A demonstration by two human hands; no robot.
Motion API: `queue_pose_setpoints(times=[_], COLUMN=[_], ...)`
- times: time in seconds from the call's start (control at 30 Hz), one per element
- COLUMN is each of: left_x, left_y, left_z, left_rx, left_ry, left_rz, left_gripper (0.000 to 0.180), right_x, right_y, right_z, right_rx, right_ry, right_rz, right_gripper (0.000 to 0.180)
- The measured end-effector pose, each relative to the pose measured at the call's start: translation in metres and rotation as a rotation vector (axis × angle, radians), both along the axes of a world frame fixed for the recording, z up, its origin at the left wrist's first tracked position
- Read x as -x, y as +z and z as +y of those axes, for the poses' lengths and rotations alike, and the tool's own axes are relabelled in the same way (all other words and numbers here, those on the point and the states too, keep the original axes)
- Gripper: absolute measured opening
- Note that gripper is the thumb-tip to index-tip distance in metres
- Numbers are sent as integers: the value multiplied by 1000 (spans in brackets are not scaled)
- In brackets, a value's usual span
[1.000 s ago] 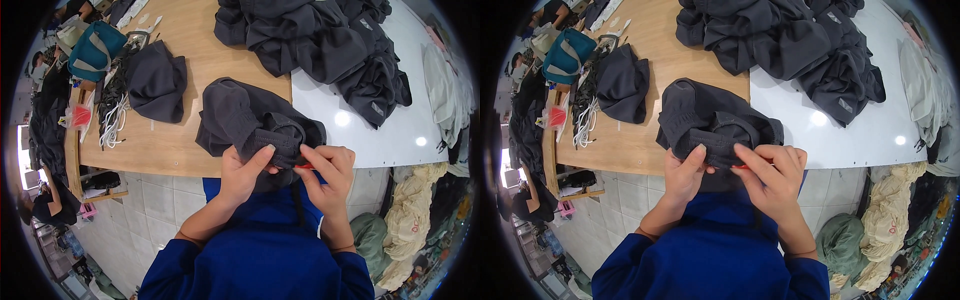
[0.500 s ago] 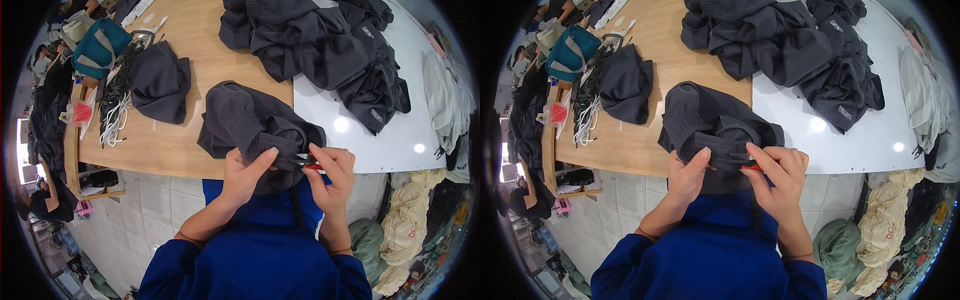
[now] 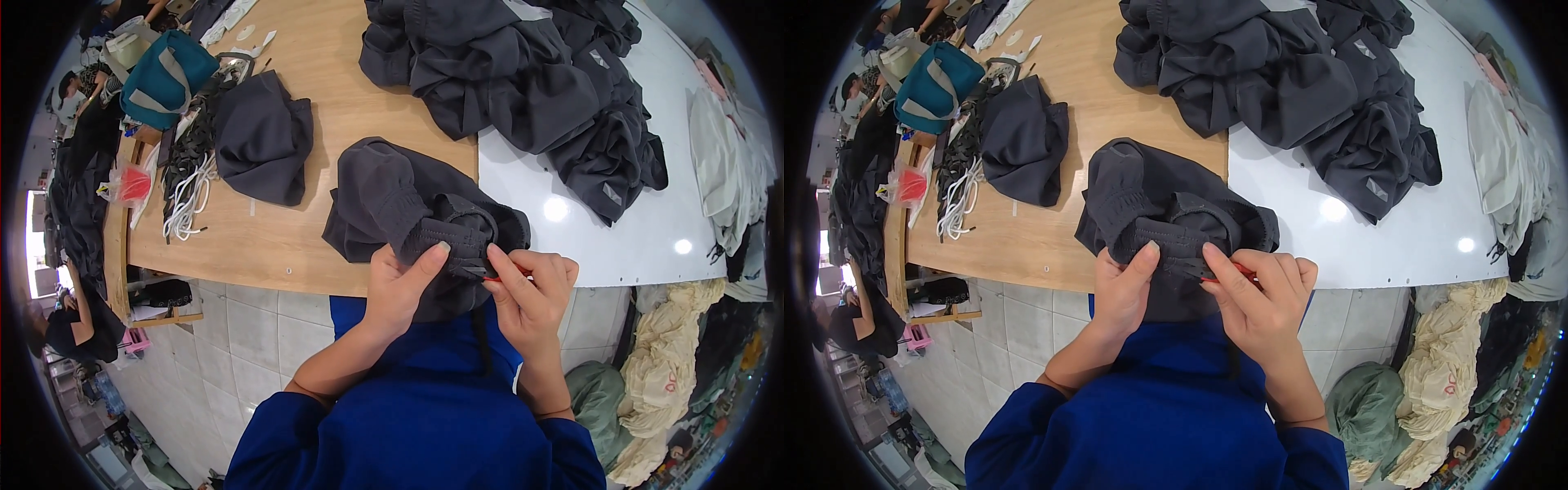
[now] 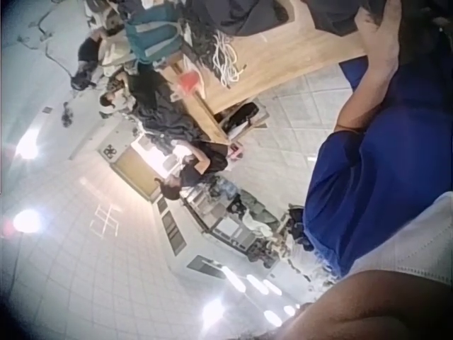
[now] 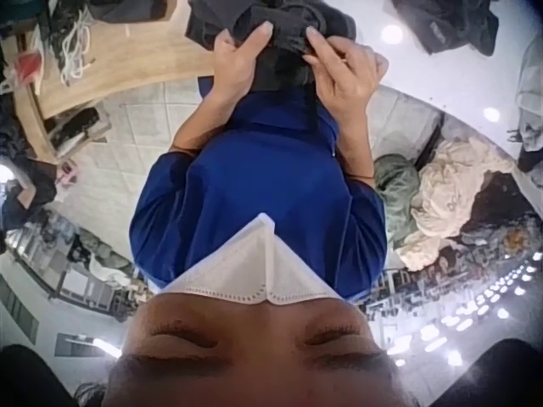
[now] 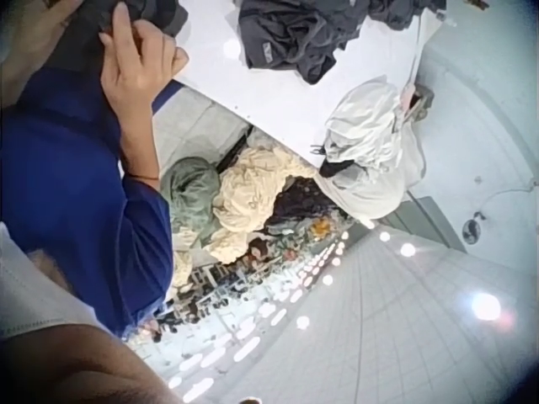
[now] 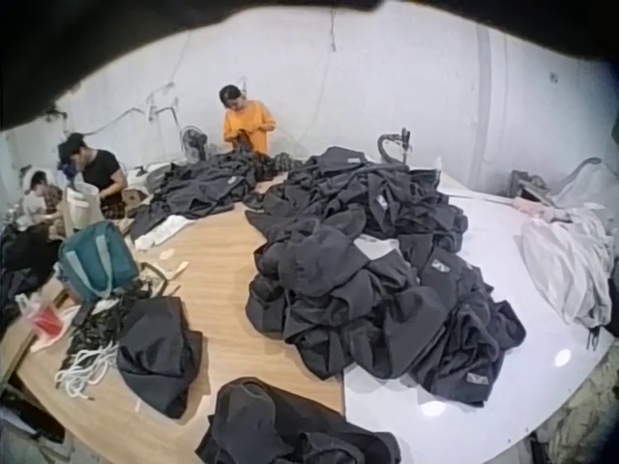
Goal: Trim loose threads from the waistband of grey shorts using small snips in a factory setting.
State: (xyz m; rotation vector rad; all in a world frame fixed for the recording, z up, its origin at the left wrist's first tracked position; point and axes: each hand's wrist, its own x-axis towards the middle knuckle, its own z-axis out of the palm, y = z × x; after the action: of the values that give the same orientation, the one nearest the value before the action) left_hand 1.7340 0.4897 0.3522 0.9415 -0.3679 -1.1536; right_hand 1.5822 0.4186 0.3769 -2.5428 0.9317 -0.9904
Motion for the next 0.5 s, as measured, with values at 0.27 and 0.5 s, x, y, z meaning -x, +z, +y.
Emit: queue_pose_setpoints(times=[0.27, 0.5], left_x=[0, 1], left_y=[0, 3], left_z=[1, 1], left_rx=[21, 16], left_ry=[-22, -9], left_rz=[-4, 1], left_gripper=[18, 19], right_x=[0, -1], right_y=[-4, -6], right_z=[1, 3], right_rx=[11, 6], right_ry=[-8, -18], right_rz=[-38, -73], right_gripper=[35, 35])
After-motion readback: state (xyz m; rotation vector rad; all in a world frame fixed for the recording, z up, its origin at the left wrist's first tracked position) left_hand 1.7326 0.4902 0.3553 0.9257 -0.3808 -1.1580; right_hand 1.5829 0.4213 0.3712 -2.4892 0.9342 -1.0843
